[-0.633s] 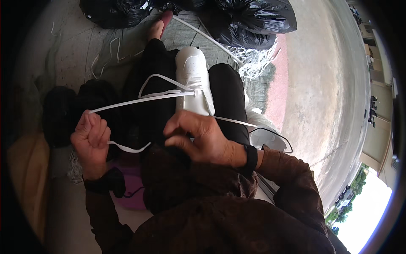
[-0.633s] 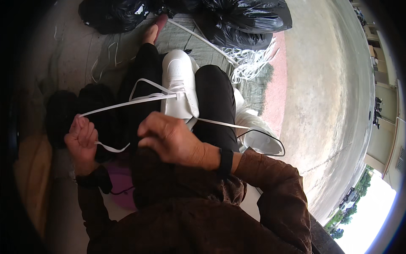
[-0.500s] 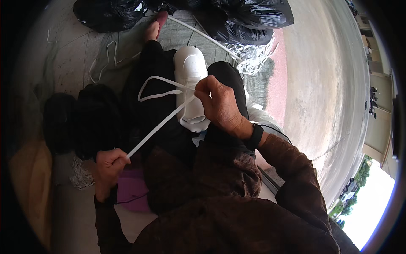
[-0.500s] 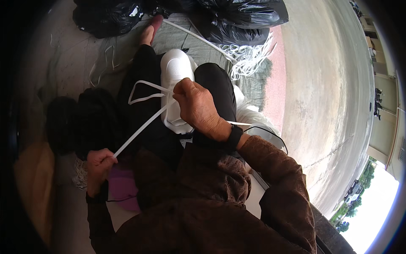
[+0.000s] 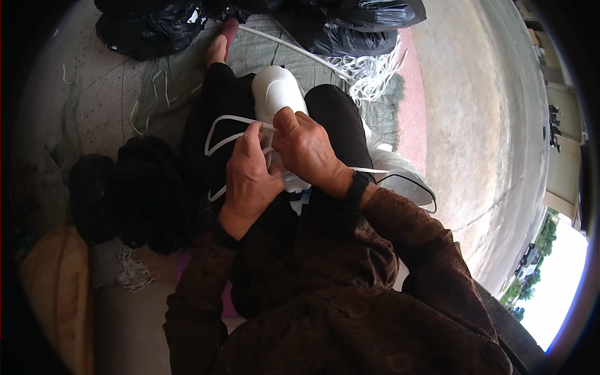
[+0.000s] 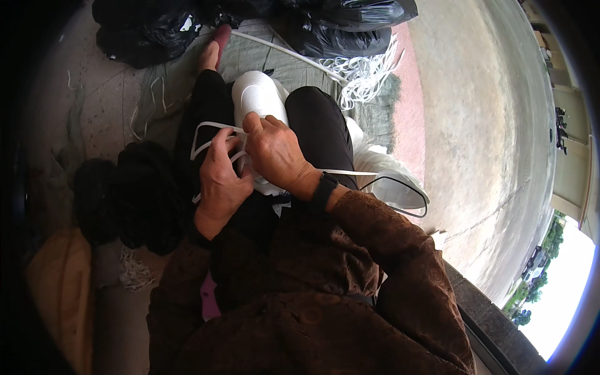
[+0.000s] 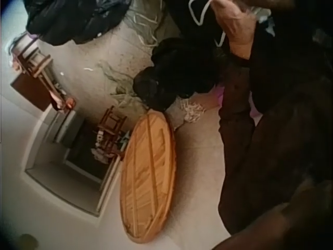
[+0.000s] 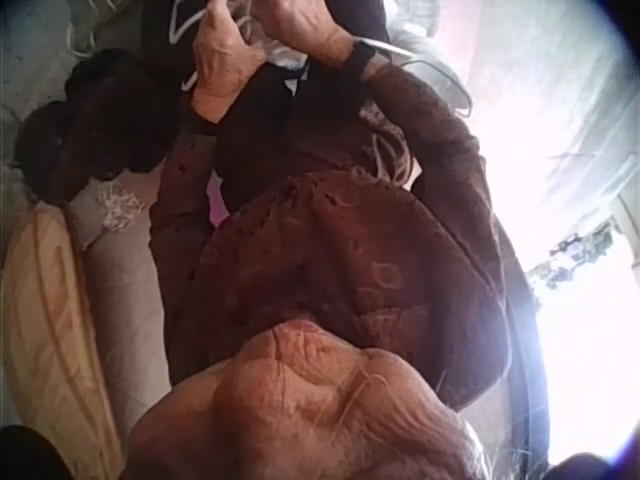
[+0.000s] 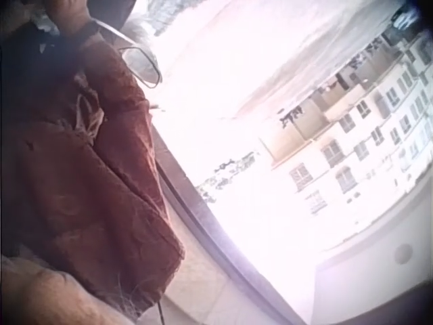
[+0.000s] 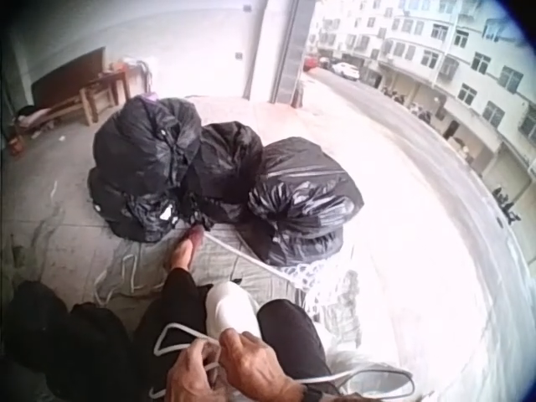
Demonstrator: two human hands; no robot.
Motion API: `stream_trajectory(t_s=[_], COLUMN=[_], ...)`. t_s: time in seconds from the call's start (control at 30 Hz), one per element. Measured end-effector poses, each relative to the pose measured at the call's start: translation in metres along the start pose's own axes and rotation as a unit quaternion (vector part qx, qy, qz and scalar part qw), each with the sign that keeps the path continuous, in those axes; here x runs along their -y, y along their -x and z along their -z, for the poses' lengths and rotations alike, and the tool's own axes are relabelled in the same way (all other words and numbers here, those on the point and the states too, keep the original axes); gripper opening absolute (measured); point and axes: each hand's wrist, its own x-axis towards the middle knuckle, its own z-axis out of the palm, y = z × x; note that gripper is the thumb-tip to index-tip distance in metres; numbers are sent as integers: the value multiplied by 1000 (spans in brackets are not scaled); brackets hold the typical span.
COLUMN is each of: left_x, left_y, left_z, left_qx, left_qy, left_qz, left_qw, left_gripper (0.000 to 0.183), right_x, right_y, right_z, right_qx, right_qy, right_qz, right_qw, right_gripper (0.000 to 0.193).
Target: The recorder is lacing a pair of white athletic shoes while sitting on the floor next to large bags of components.
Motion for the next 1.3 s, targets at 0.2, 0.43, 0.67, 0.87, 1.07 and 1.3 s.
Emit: stream_trajectory(t_s=[0.2,0.43,0.67,0.87,1.07,1.3], left_x=[9,-5,3,12,30,-20], left_y=[-5,-11,-63,-71,-51,-8], left_z=[2,27,-3,0,-1,10], left_qx=[-16,77,120,100,66,149], left_qy=[117,152,-116,-141,-124,17], left_qz=[74,182,-169,-208,-253,154], left_qw=[990,968,971,963,957,977], left_gripper=[59,40,14,12,12,16], right_x=[-1,12,41,31,-234,-105], right_y=[4,4,57,65,170,79], right_z=[-6,18,65,73,307,129], right_qx=[-8,4,91,58,-100,31], right_qy=[5,-37,-307,-257,347,199], right_qz=[16,-21,-161,-143,-331,-21], right_qw=[1000,999,933,954,872,979], right_gripper=[37,36,35,35,26,39])
